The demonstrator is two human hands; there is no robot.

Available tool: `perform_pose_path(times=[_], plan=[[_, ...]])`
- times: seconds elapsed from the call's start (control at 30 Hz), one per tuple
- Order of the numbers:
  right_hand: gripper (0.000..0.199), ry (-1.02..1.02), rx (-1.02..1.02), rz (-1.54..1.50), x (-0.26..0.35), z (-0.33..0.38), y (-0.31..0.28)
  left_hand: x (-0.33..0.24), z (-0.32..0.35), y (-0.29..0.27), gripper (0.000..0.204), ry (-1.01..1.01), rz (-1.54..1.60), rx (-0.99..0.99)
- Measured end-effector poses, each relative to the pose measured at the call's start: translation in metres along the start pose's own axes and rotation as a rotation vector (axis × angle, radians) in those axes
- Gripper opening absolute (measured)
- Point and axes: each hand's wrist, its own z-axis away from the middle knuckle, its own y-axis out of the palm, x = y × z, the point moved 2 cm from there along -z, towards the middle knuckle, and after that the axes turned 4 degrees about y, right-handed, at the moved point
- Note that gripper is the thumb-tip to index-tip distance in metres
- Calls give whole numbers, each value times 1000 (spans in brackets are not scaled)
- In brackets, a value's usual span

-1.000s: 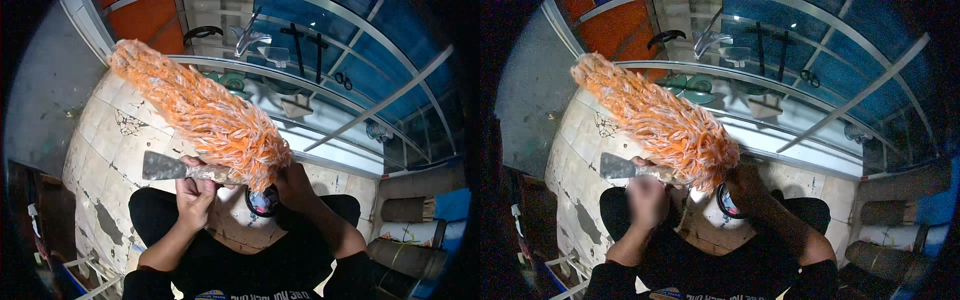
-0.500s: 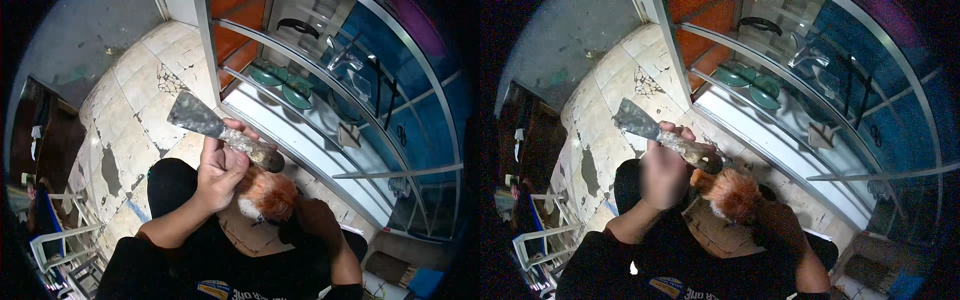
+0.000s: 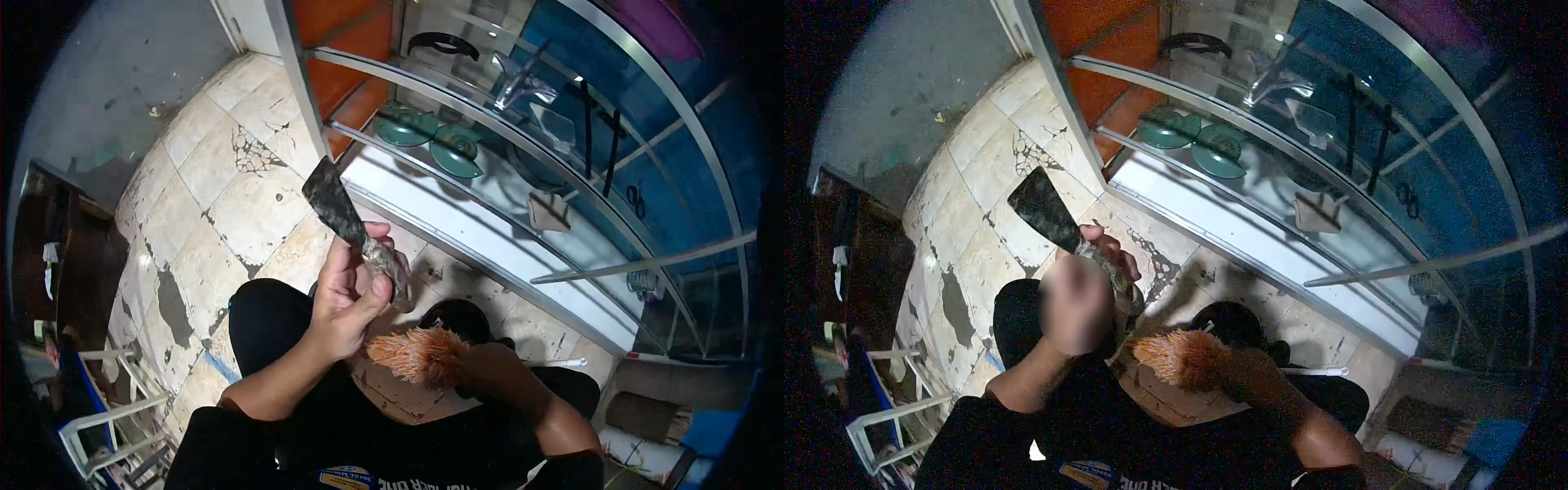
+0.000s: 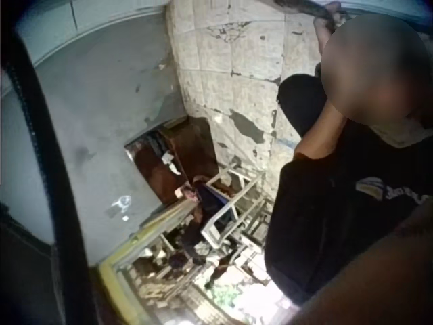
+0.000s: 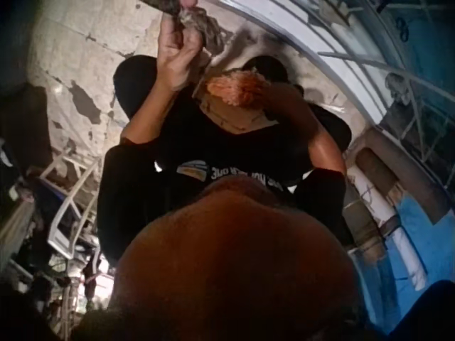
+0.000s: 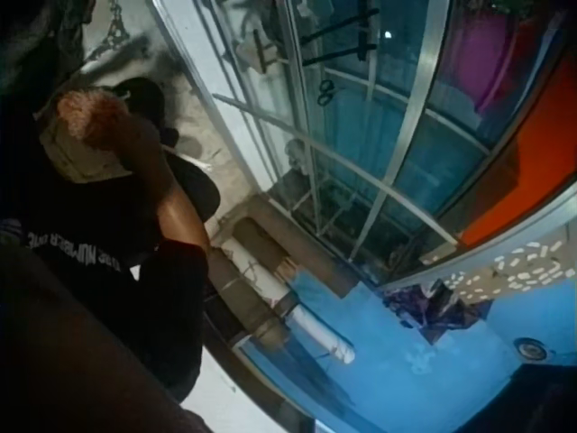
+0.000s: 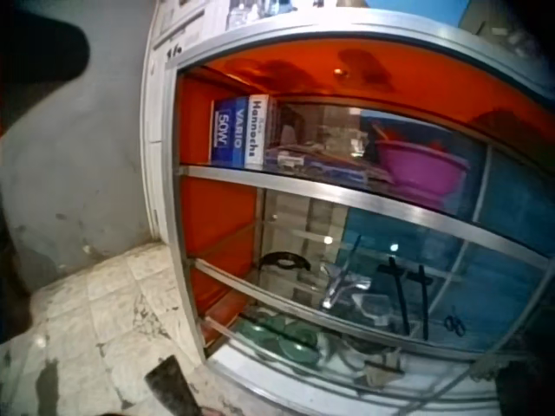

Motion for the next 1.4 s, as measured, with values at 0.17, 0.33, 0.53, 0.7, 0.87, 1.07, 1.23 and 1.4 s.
perform_pose_path(times=[0.17, 0.33, 0.53, 0.7, 0.87, 1.07, 1.23, 1.4], plan=[[33, 194, -99, -263, -2, 14, -14, 0, -2, 12, 50, -11, -23, -94], [19, 122, 67, 39, -14, 13, 6, -1, -15, 1, 45, -179, -158, -295], [14, 61, -68, 39, -22, 14, 32, 3, -24, -17, 35, -184, -244, -378], [26, 89, -191, -33, -42, 14, 70, 6, -33, -17, 26, -119, -353, -343], [31, -108, -417, -387, -49, 15, 74, -4, -60, -18, 27, 16, -385, -382], [32, 158, 7, 45, -36, 32, 58, -6, -148, -21, 25, 278, -672, -336], [33, 261, 114, 53, -37, 36, 55, -9, -238, -31, 26, 634, -1544, -332], [29, 268, 10, -45, -49, 37, 69, 0, -295, -55, 25, 547, -1789, -229]])
